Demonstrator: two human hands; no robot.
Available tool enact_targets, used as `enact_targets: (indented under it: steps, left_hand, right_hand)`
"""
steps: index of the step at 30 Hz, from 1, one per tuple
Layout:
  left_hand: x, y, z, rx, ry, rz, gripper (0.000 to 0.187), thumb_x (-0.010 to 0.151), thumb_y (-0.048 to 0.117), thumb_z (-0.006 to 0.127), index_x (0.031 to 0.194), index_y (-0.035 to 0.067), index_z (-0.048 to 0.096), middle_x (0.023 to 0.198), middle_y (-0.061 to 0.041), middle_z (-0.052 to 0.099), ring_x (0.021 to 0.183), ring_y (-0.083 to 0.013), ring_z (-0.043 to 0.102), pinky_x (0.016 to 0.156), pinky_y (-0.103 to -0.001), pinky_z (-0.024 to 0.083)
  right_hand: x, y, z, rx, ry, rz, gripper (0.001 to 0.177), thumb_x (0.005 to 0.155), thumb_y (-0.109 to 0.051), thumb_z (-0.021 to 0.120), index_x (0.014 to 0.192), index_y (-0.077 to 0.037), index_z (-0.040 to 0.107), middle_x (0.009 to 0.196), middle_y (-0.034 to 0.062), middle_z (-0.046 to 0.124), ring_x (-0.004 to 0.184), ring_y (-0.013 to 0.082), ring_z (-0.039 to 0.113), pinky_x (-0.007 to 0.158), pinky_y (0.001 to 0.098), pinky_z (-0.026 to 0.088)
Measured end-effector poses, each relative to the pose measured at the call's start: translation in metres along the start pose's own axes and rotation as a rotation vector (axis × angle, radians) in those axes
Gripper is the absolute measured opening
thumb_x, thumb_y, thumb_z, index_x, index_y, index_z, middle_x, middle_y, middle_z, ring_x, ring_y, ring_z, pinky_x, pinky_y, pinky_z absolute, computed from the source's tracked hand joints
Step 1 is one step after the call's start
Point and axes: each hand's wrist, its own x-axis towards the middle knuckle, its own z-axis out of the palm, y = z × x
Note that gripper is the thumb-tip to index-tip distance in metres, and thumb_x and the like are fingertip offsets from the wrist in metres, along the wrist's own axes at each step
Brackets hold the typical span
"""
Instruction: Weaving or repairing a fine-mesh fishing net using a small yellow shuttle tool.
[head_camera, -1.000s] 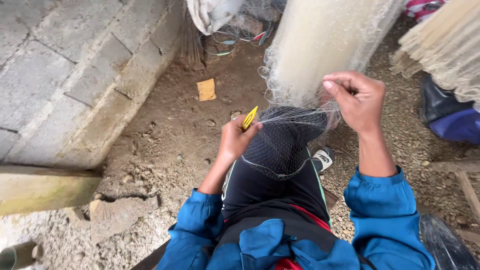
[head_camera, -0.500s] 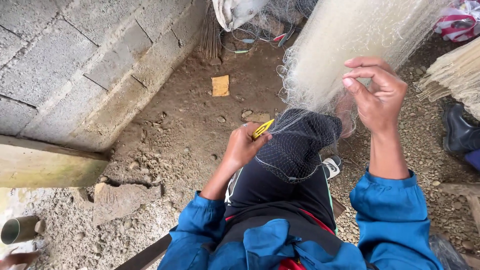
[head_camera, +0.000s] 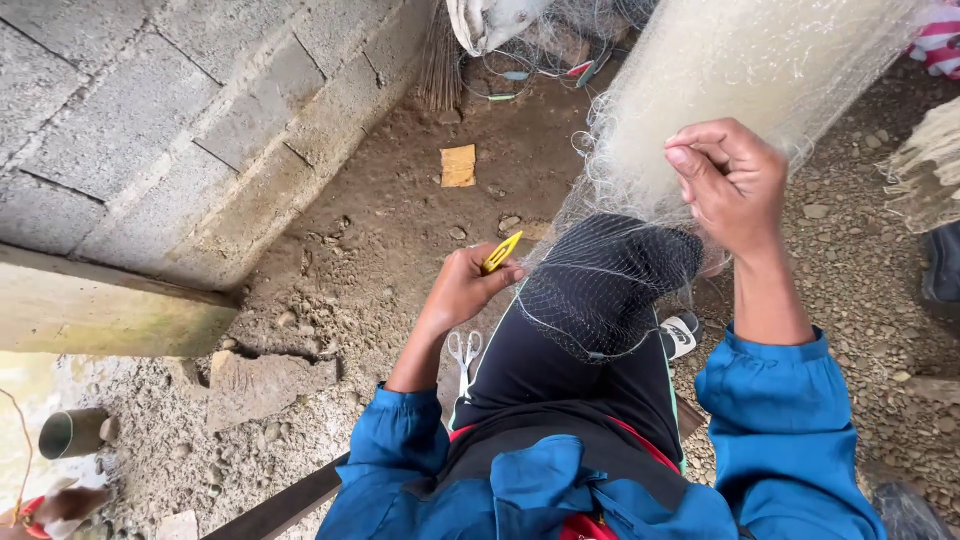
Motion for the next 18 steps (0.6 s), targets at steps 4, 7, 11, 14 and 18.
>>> enact_targets:
  steps: [4,7,11,14,18]
  left_hand:
    - [-0.002,0.006,0.008,0.064,-0.022,0.047,0.013,0.074,0.023,0.061,0.068,0.011,0.06,0.058,0.003,0.048,0.046,-0.0068,0.036,0.042,-0.024,0.026]
    - [-0.001,0.009,0.02,0.206,-0.023,0.079,0.024,0.076,0.026,0.059,0.06,0.011,0.048,0.051,0.002,0.042,0.047,-0.0091,0.037,0.044,-0.027,0.027]
    - [-0.002,0.013,0.032,0.312,-0.015,0.173,0.02,0.077,0.025,0.055,0.065,0.01,0.047,0.059,-0.005,0.046,0.051,-0.025,0.047,0.046,-0.035,0.031]
    - [-0.004,0.015,0.04,0.349,-0.014,0.195,0.019,0.078,0.024,0.054,0.067,0.011,0.046,0.062,-0.005,0.046,0.055,-0.0283,0.048,0.046,-0.038,0.032]
    - [-0.007,0.02,0.044,0.424,0.002,0.199,0.016,0.081,0.023,0.049,0.071,0.011,0.044,0.068,-0.007,0.045,0.058,-0.0292,0.047,0.041,-0.041,0.033]
  right_hand:
    - [-0.004,-0.001,-0.006,0.005,0.008,0.009,0.002,0.088,0.006,0.051,0.089,0.005,0.049,0.063,0.0114,0.051,0.045,0.0122,0.044,0.041,0.0193,0.037]
    - [-0.005,-0.005,-0.014,-0.266,0.02,-0.123,0.005,0.088,0.001,0.057,0.087,0.006,0.054,0.081,0.016,0.052,0.075,0.0213,0.05,0.065,0.0279,0.043]
    - [-0.004,-0.017,-0.014,-0.23,0.079,-0.201,0.009,0.089,-0.001,0.051,0.085,0.007,0.05,0.091,0.0219,0.052,0.089,0.0302,0.053,0.08,0.0368,0.046]
    - [-0.01,-0.014,-0.015,-0.125,0.097,-0.146,0.006,0.091,0.002,0.048,0.09,0.007,0.046,0.087,0.0225,0.054,0.084,0.0295,0.057,0.074,0.0337,0.05]
    - [-0.012,-0.004,-0.015,-0.074,0.123,-0.067,0.003,0.094,0.003,0.047,0.092,0.006,0.046,0.076,0.019,0.055,0.054,0.018,0.054,0.041,0.0195,0.043]
